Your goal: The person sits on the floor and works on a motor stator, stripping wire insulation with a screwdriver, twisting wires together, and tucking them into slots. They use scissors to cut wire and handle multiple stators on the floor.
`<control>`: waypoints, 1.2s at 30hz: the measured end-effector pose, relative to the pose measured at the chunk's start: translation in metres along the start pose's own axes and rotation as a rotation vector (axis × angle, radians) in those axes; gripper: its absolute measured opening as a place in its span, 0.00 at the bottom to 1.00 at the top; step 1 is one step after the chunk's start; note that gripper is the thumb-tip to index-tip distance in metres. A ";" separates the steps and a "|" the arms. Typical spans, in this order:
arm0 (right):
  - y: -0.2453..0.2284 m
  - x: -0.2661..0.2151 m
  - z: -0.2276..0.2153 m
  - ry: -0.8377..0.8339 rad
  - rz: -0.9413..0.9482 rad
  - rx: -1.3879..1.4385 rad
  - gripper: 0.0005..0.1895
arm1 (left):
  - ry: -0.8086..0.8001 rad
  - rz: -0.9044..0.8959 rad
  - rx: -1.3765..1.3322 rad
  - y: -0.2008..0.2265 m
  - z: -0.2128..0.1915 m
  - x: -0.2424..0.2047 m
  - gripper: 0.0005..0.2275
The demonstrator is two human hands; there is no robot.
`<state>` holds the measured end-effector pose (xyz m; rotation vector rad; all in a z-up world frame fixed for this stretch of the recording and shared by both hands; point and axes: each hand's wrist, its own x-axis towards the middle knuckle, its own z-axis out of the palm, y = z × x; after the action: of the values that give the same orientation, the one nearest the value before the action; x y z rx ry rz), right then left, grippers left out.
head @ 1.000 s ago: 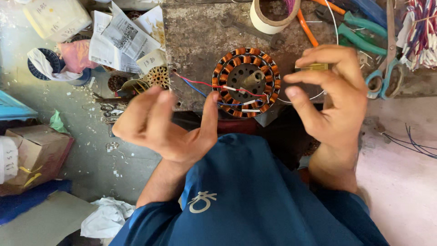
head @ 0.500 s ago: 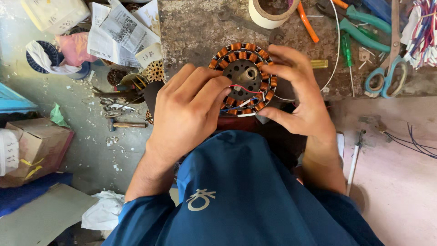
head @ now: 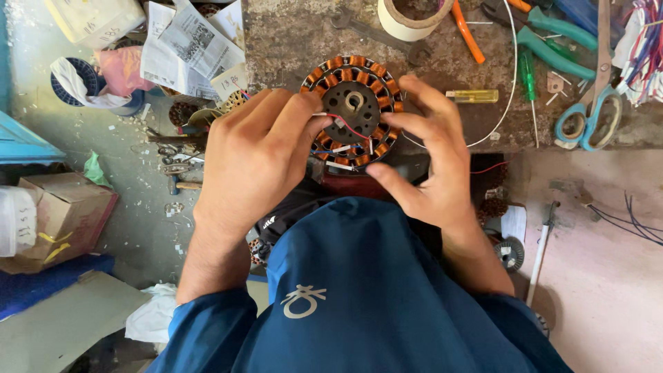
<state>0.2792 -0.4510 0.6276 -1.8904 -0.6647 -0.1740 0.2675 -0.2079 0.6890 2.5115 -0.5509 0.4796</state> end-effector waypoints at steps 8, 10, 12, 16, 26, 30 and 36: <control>-0.005 0.011 0.006 0.043 -0.080 -0.156 0.09 | -0.018 0.022 -0.024 0.000 -0.008 -0.006 0.07; -0.009 0.012 0.008 0.076 -0.087 -0.207 0.09 | -0.056 0.051 -0.051 0.000 -0.011 -0.008 0.11; -0.012 0.013 0.011 0.095 -0.113 -0.257 0.08 | -0.054 0.070 -0.047 0.002 -0.011 -0.007 0.13; -0.013 0.013 0.015 0.111 -0.116 -0.266 0.08 | -0.076 0.098 -0.068 0.005 -0.008 -0.005 0.15; -0.001 0.014 0.006 0.035 -0.029 -0.073 0.09 | 0.020 0.179 0.035 0.005 -0.008 0.010 0.10; -0.001 0.017 0.005 0.029 -0.064 -0.121 0.09 | -0.004 0.177 0.068 0.011 -0.007 0.007 0.11; -0.004 0.020 0.005 0.039 -0.055 -0.139 0.08 | -0.059 0.167 -0.036 0.008 -0.004 0.007 0.11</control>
<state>0.2927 -0.4379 0.6374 -1.9970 -0.6942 -0.2984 0.2683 -0.2139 0.6988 2.4630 -0.7900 0.4544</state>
